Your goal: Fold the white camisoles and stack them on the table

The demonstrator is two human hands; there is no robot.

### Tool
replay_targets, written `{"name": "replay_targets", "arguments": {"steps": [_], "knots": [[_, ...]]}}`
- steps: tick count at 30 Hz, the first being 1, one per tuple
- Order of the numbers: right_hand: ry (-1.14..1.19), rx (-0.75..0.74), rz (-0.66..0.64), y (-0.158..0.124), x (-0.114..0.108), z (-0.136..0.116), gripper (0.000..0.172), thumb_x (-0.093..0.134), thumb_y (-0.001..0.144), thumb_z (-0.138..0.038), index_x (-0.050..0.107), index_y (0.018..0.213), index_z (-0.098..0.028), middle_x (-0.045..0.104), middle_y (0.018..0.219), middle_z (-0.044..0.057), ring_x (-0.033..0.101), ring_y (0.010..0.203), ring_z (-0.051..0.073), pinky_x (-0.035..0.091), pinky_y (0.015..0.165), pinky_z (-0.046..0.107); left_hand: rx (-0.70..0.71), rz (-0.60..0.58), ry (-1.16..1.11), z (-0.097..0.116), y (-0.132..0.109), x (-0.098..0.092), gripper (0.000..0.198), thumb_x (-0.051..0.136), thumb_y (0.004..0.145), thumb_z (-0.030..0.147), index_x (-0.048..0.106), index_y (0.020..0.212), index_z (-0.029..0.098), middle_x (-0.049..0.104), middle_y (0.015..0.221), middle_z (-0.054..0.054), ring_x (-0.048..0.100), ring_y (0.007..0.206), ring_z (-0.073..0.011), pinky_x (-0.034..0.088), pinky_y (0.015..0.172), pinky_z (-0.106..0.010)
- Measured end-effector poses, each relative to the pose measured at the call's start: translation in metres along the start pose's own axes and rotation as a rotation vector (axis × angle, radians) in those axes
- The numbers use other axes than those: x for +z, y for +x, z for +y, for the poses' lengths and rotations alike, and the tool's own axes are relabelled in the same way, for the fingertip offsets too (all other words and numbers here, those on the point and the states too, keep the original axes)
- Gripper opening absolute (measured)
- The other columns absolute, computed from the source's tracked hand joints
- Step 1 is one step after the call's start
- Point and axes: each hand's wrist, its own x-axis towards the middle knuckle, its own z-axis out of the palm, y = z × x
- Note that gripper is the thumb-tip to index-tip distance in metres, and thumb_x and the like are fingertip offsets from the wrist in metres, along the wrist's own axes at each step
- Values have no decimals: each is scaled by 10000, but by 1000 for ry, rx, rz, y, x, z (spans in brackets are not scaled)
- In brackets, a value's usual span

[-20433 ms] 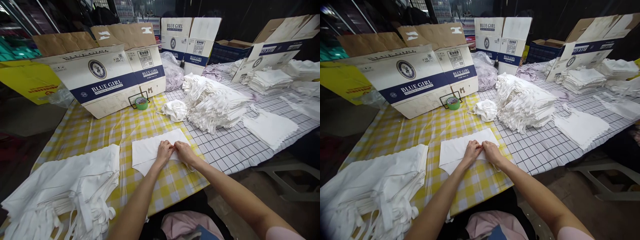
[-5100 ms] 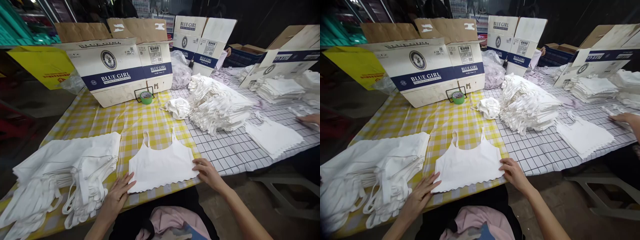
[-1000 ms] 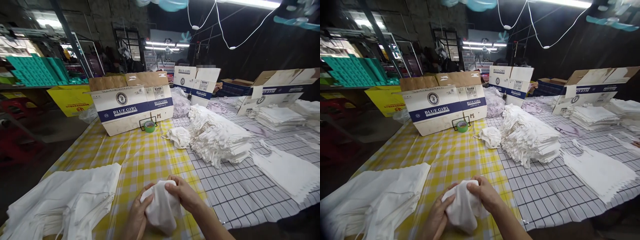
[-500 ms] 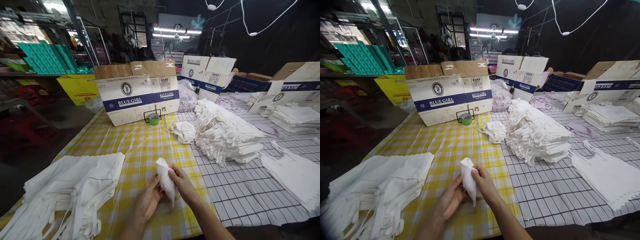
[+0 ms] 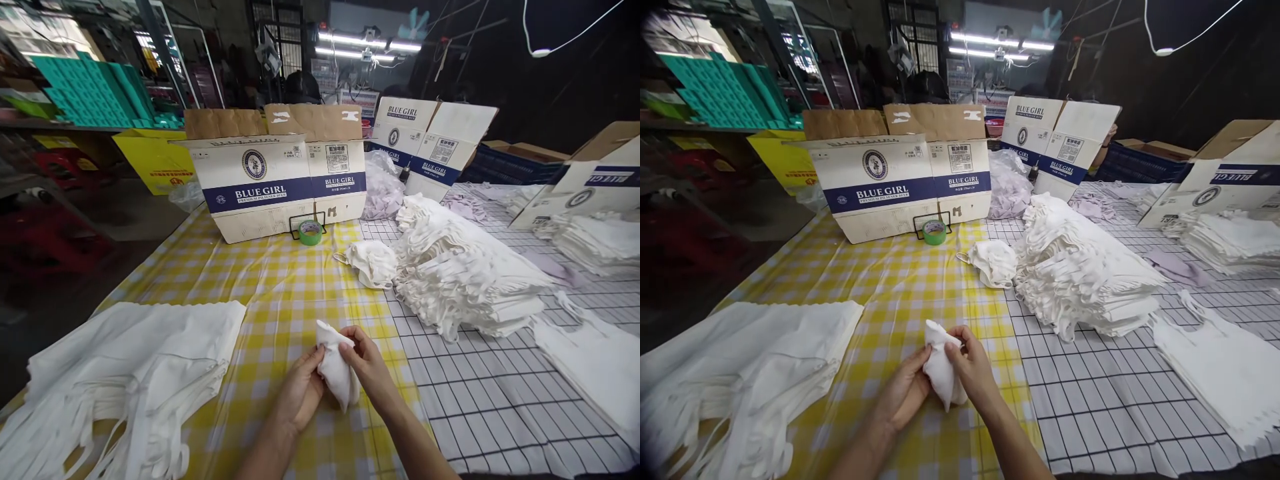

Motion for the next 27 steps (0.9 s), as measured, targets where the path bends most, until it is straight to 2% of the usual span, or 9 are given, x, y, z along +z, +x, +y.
{"name": "replay_targets", "arguments": {"steps": [3, 6, 9, 12, 15, 18, 22, 25, 27], "knots": [[-72, 40, 93, 4, -4, 7, 300, 589, 774, -395, 546, 1002, -205, 562, 1020, 51, 491, 999, 224, 380, 841, 337, -4, -2, -9, 0, 7, 1, 248, 618, 782, 267, 647, 962, 98, 656, 950, -98, 579, 882, -181, 419, 837, -298], [83, 131, 68, 7, -8, 9, 456, 616, 753, -413, 494, 1154, -231, 537, 1143, 65, 459, 1095, 243, 379, 886, 363, -11, -18, 0, 0, 18, 5, 217, 622, 779, 249, 649, 949, 118, 658, 928, -82, 579, 864, -166, 424, 812, -273], [278, 161, -50, 14, -15, 6, 414, 594, 780, -409, 511, 1133, -207, 589, 1036, 62, 538, 965, 227, 424, 819, 350, -10, -64, 19, -1, 33, 14, 238, 636, 764, 257, 639, 972, 141, 657, 936, -72, 579, 885, -172, 418, 817, -269], [280, 129, -13, 29, -30, 3, 346, 618, 765, -394, 557, 1013, -161, 610, 884, 53, 568, 811, 203, 447, 714, 315, 2, -112, 44, 0, 53, 29, 286, 656, 739, 268, 624, 996, 146, 654, 946, -76, 589, 842, -171, 429, 786, -279], [172, 80, 73, 53, -56, -3, 345, 638, 738, -400, 569, 956, -141, 611, 810, 50, 560, 717, 189, 441, 634, 291, 26, -149, 88, 1, 77, 42, 328, 658, 727, 290, 602, 1023, 159, 647, 954, -80, 593, 795, -166, 439, 732, -286], [9, -5, 187, 84, -90, -22, 363, 620, 730, -430, 581, 935, -133, 618, 796, 59, 555, 696, 199, 433, 603, 290, 113, -97, 214, -4, 106, 44, 364, 657, 719, 346, 585, 1030, 172, 633, 952, -81, 590, 840, -181, 435, 707, -277], [-300, -160, 386, 137, -132, -60, 354, 512, 778, -463, 577, 943, -157, 615, 829, 63, 550, 744, 218, 422, 620, 298, 280, 1, 433, -22, 141, 29, 372, 684, 671, 389, 590, 948, 160, 596, 796, -44, 560, 666, -141, 400, 578, -233], [-599, -220, 516, 184, -150, -73, 303, 409, 815, -441, 563, 840, -181, 584, 779, 47, 528, 741, 210, 404, 646, 306, 398, -42, 584, -32, 153, 16, 354, 642, 705, 406, 606, 963, 167, 576, 762, -37, 530, 623, -136, 410, 592, -249], [-707, -231, 534, 213, -154, -67, 249, 411, 804, -390, 549, 758, -188, 566, 756, 41, 517, 740, 202, 395, 669, 307, 415, -103, 678, -34, 155, 12, 348, 621, 717, 417, 625, 962, 170, 580, 749, -42, 531, 637, -150, 422, 620, -263]]}}
